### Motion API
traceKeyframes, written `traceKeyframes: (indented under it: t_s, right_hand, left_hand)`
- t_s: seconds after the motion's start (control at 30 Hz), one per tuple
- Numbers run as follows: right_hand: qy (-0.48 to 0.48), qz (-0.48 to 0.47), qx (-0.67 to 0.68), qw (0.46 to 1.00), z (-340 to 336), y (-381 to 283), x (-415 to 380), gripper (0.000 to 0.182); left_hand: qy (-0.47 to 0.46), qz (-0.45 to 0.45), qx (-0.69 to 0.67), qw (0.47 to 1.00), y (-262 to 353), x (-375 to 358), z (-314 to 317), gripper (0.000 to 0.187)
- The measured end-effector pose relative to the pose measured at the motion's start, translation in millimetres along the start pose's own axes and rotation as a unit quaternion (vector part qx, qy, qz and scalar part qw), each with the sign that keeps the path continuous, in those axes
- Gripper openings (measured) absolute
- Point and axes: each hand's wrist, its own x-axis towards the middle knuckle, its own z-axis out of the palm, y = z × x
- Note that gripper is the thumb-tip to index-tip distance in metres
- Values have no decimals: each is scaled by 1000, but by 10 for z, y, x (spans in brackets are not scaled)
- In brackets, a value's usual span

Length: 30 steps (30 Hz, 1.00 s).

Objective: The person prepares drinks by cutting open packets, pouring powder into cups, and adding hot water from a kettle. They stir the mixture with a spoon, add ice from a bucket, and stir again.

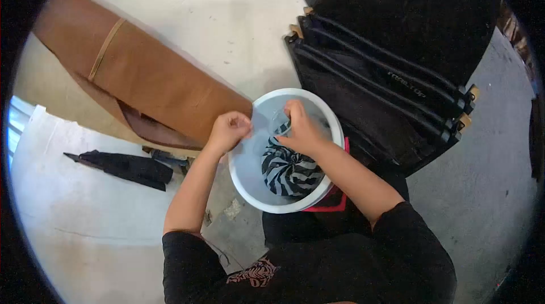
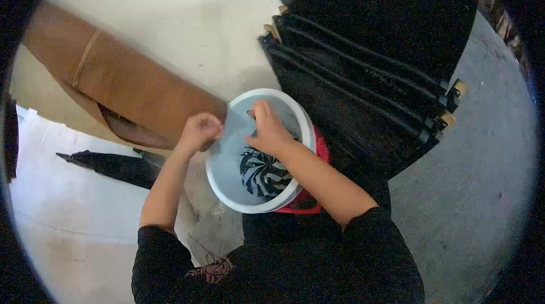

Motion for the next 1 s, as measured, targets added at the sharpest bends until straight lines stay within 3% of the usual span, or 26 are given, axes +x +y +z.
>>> traceKeyframes:
  t_s: [0.1, 0.2, 0.33, 0.37, 0.47, 0.6, 0.7, 0.8, 0.83, 0.93, 1.0]
  right_hand:
    - [-54, -8, 38, 998, -6, -51, -18, 60]
    - [-42, -31, 44, 998, 2, -49, -22, 60]
    - [-8, 9, 32, 999, 7, 16, -30, 65]
    - [8, 17, 19, 1000, 7, 25, -26, 65]
    - [48, 37, -4, 998, -9, 41, -4, 65]
    - [85, 24, 11, 996, 8, 26, 11, 65]
    - [80, 24, -3, 996, 10, 54, 16, 65]
    - [63, 33, -21, 997, 6, 81, 10, 64]
    - [57, 38, -24, 997, 12, 85, 12, 64]
    - [55, 45, -17, 997, 14, 62, 11, 63]
    - [59, 37, -17, 997, 26, 54, 15, 63]
  left_hand:
    - [-21, 24, -132, 991, 366, -69, 159, 23]
    - [-8, 82, -21, 996, 577, -117, 376, 26]
    - [46, 31, 114, 992, 147, 54, 199, 29]
    - [61, 48, 279, 957, 60, 26, 192, 22]
    - [-62, 11, 362, 930, -288, 59, 336, 15]
    - [-231, 170, 296, 911, -968, 283, 944, 17]
    - [-311, 38, 476, 822, -1085, 377, 1160, 17]
    - [-337, 5, 562, 755, -1166, 424, 1168, 19]
    - [-376, 28, 603, 703, -1157, 453, 1161, 18]
    - [-386, -66, 614, 686, -1175, 443, 1136, 37]
    - [-314, 21, 522, 792, -1080, 264, 1014, 50]
